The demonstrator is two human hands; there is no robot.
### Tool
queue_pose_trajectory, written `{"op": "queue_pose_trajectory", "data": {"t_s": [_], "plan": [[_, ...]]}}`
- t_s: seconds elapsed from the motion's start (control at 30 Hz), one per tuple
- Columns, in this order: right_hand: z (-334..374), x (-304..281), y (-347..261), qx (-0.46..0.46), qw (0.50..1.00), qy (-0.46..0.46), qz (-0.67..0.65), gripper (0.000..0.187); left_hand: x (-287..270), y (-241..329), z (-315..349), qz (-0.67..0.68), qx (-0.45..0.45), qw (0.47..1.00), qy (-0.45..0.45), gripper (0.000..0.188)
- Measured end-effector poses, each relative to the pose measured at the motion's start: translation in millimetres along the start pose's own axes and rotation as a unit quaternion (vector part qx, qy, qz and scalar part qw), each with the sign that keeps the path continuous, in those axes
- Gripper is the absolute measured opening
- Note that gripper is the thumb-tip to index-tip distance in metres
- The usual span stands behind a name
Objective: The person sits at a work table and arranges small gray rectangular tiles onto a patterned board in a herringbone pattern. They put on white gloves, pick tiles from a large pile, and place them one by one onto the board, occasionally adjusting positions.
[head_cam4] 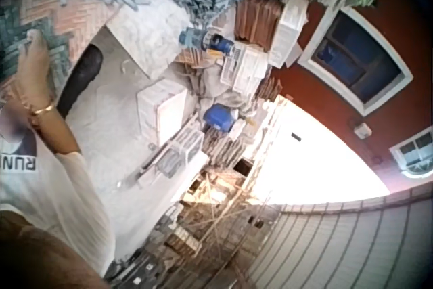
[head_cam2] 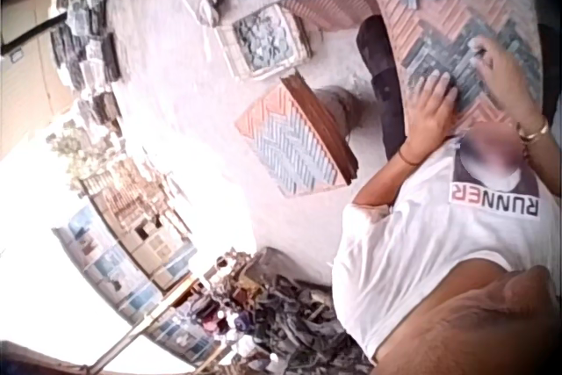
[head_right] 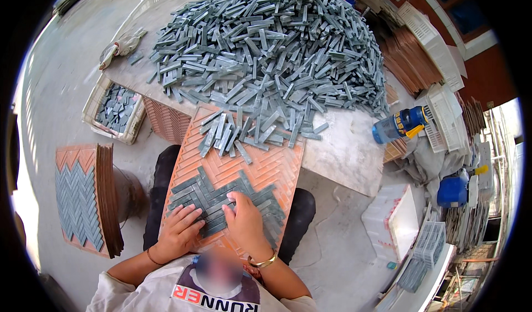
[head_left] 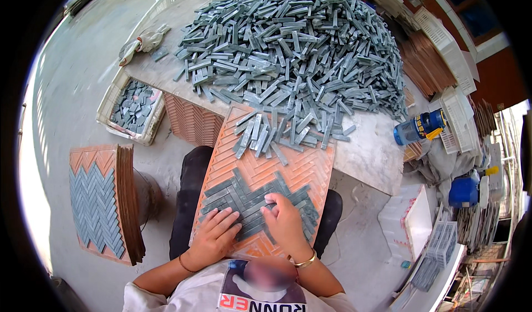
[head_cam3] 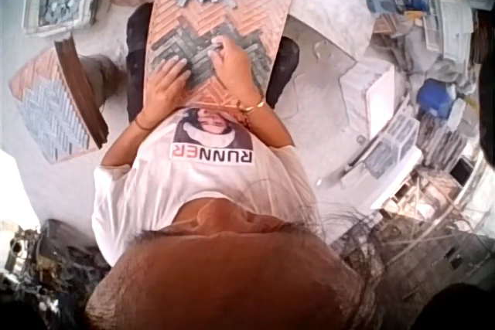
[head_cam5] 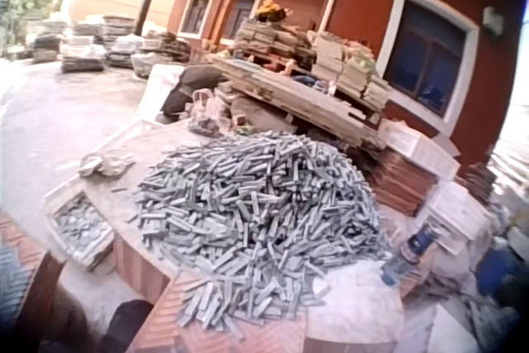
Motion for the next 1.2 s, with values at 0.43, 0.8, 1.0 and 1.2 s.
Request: {"op": "queue_pose_trajectory", "data": {"t_s": [0.43, 0.8, 1.0, 1.2], "plan": [[-10.9, -4.6, 11.8, -0.211, 0.971, -0.109, 0.001, 0.025, 9.2, 4.7, -9.7, -0.013, 0.021, 0.999, -0.034, 0.027], [-101.9, -86.3, 79.6, -0.091, 0.992, -0.088, 0.011, 0.015, 14.5, 9.9, -20.1, 0.018, 0.002, 1.0, -0.019, 0.024], [-112.3, -73.9, 83.0, -0.09, 0.99, -0.107, 0.008, 0.011, 19.5, 19.1, -34.9, 0.037, 0.01, 0.999, -0.021, 0.023], [-113.6, -65.0, 85.8, -0.108, 0.983, -0.146, 0.022, 0.013, 25.0, 18.6, -32.3, 0.032, 0.014, 0.999, -0.031, 0.024]]}}
Point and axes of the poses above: each hand's wrist, its own z-axis away from the middle knuckle, its own x-axis out of the palm, y = z × x, the point moved 6 cm from there along -z, towards the middle knuckle, and after that the axes turned 15 degrees about y, right-handed, at the moved point
